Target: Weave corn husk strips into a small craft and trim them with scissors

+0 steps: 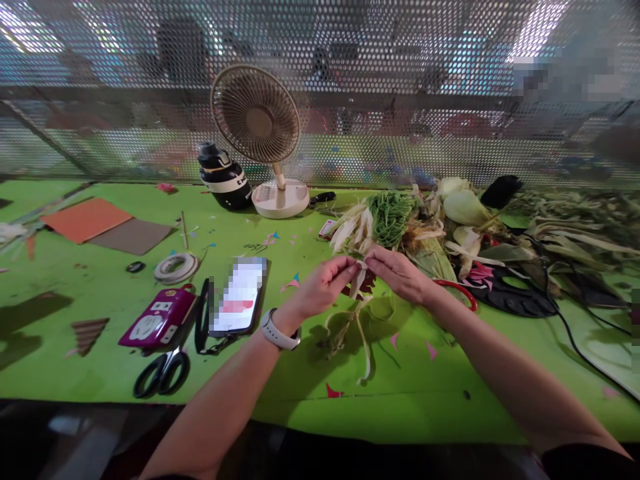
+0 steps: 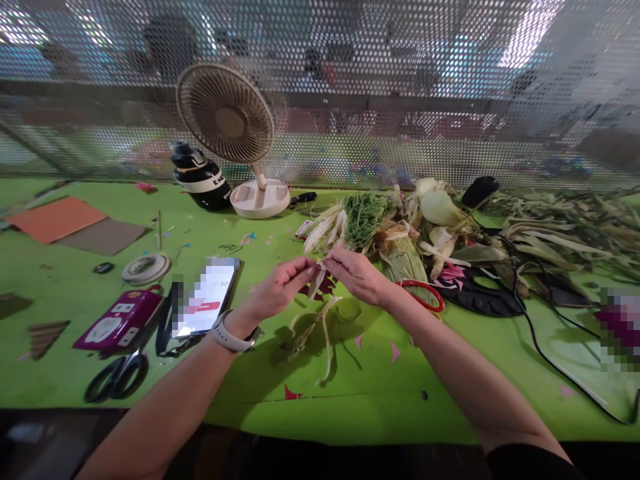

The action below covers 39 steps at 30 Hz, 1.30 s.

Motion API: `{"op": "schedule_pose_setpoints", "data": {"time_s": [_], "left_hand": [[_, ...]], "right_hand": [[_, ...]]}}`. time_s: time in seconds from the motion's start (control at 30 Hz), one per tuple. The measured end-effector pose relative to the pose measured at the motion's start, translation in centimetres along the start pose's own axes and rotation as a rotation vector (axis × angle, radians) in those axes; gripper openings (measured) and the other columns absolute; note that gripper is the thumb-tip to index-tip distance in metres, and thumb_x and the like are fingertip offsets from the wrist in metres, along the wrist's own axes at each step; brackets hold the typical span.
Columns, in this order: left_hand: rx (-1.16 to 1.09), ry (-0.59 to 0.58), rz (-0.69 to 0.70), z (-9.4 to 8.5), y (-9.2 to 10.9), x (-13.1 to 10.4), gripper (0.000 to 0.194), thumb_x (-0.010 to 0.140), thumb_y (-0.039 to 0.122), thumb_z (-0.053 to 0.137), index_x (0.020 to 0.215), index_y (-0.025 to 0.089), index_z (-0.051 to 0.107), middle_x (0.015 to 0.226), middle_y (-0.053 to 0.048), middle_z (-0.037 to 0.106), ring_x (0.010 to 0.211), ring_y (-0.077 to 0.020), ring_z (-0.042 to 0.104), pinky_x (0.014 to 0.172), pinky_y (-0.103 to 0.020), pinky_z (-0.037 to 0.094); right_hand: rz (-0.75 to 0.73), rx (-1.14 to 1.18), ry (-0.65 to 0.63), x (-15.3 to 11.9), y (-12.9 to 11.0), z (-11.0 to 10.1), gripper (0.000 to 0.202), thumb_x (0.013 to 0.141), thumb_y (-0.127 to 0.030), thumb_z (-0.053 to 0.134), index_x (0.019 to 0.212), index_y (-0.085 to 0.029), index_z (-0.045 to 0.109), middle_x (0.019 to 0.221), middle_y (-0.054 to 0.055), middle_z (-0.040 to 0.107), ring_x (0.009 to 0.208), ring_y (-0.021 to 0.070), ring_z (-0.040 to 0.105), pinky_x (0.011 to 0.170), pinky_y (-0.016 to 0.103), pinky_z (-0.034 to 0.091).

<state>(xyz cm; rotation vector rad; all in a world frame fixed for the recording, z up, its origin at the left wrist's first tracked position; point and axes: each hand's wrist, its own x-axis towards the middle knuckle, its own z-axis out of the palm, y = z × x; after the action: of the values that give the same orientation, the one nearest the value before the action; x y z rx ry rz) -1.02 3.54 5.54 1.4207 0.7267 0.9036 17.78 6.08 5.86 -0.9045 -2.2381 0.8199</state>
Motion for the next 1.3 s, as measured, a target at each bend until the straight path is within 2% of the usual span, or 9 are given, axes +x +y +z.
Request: {"op": "schedule_pose_setpoints", "data": {"time_s": [0.13, 0.27, 0.4, 0.5, 0.63, 0.8, 0.97, 1.17, 1.3], "left_hand": [[0.020, 0.007, -0.007, -0.1, -0.2, 0.1, 0.021, 0.086, 0.036, 0.056, 0.083, 0.016, 0.057, 0.070, 0.001, 0.057, 0.059, -0.0092, 0.055, 0.058, -0.023, 0.048], [0.000, -0.003, -0.027, 0.0, 0.0, 0.0, 0.021, 0.086, 0.037, 0.056, 0.080, 0.016, 0.056, 0.071, 0.001, 0.054, 0.061, -0.0097, 0.054, 0.057, -0.023, 0.048], [-0.029, -0.003, -0.076, -0.1, 0.4, -0.2, 0.019, 0.085, 0.036, 0.056, 0.086, 0.017, 0.059, 0.081, -0.001, 0.056, 0.073, -0.0124, 0.056, 0.063, -0.025, 0.050], [-0.007, -0.034, -0.072, -0.1, 0.2, -0.3, 0.019, 0.085, 0.035, 0.057, 0.086, 0.016, 0.058, 0.080, -0.001, 0.056, 0.071, -0.0115, 0.054, 0.063, -0.025, 0.048], [0.024, -0.059, -0.058, -0.2, -0.2, -0.2, 0.020, 0.087, 0.036, 0.054, 0.085, 0.016, 0.056, 0.075, 0.000, 0.053, 0.065, -0.0097, 0.052, 0.061, -0.024, 0.046], [0.040, -0.059, -0.032, -0.3, -0.4, 0.0, 0.021, 0.089, 0.035, 0.052, 0.081, 0.015, 0.051, 0.072, 0.002, 0.053, 0.062, -0.0086, 0.052, 0.057, -0.021, 0.044], [0.018, -0.048, -0.001, -0.4, -0.7, 0.1, 0.022, 0.088, 0.035, 0.054, 0.078, 0.016, 0.051, 0.068, 0.003, 0.051, 0.059, -0.0075, 0.055, 0.056, -0.020, 0.047], [-0.131, 0.013, -0.152, -0.4, -0.7, 0.4, 0.029, 0.079, 0.042, 0.064, 0.082, 0.015, 0.053, 0.074, 0.001, 0.061, 0.063, -0.0111, 0.065, 0.060, -0.025, 0.055], [-0.202, 0.033, -0.198, -0.4, -0.6, 0.5, 0.033, 0.075, 0.043, 0.069, 0.087, 0.014, 0.059, 0.075, -0.002, 0.066, 0.064, -0.0137, 0.068, 0.062, -0.027, 0.056]], "right_hand": [[-0.028, -0.092, 0.016, 0.0, -0.1, 0.2, 0.026, 0.095, -0.038, 0.041, 0.078, -0.020, 0.047, 0.068, -0.001, 0.054, 0.062, 0.0117, 0.050, 0.057, 0.024, 0.040], [0.003, 0.024, 0.010, 0.0, -0.3, 0.4, 0.026, 0.096, -0.034, 0.038, 0.076, -0.020, 0.045, 0.068, -0.002, 0.053, 0.064, 0.0114, 0.050, 0.059, 0.023, 0.041], [0.049, 0.099, 0.031, 0.0, -0.3, 0.5, 0.027, 0.095, -0.036, 0.039, 0.073, -0.020, 0.044, 0.065, -0.003, 0.051, 0.061, 0.0108, 0.048, 0.057, 0.022, 0.040], [0.068, 0.120, 0.014, 0.0, -0.4, 0.5, 0.029, 0.095, -0.035, 0.040, 0.071, -0.020, 0.043, 0.065, -0.003, 0.050, 0.061, 0.0106, 0.048, 0.057, 0.022, 0.039], [0.033, 0.049, -0.001, 0.0, -0.4, 0.4, 0.030, 0.095, -0.033, 0.040, 0.068, -0.019, 0.042, 0.065, -0.003, 0.046, 0.060, 0.0098, 0.045, 0.056, 0.021, 0.036], [-0.039, -0.058, -0.009, 0.0, 0.0, 0.5, 0.028, 0.096, -0.031, 0.037, 0.072, -0.019, 0.044, 0.067, -0.002, 0.049, 0.060, 0.0097, 0.045, 0.057, 0.022, 0.036], [-0.101, -0.120, 0.057, 0.0, 0.2, 0.4, 0.020, 0.094, -0.028, 0.042, 0.080, -0.018, 0.053, 0.073, 0.001, 0.055, 0.067, 0.0116, 0.052, 0.062, 0.023, 0.040], [-0.071, -0.055, 0.127, 0.2, 0.0, 0.0, 0.014, 0.091, -0.025, 0.051, 0.085, -0.016, 0.061, 0.076, 0.002, 0.063, 0.070, 0.0125, 0.058, 0.065, 0.023, 0.045], [-0.126, -0.110, 0.211, 0.2, 0.1, 0.3, 0.012, 0.090, -0.022, 0.054, 0.084, -0.017, 0.063, 0.076, 0.002, 0.064, 0.071, 0.0129, 0.059, 0.066, 0.023, 0.046]]}}
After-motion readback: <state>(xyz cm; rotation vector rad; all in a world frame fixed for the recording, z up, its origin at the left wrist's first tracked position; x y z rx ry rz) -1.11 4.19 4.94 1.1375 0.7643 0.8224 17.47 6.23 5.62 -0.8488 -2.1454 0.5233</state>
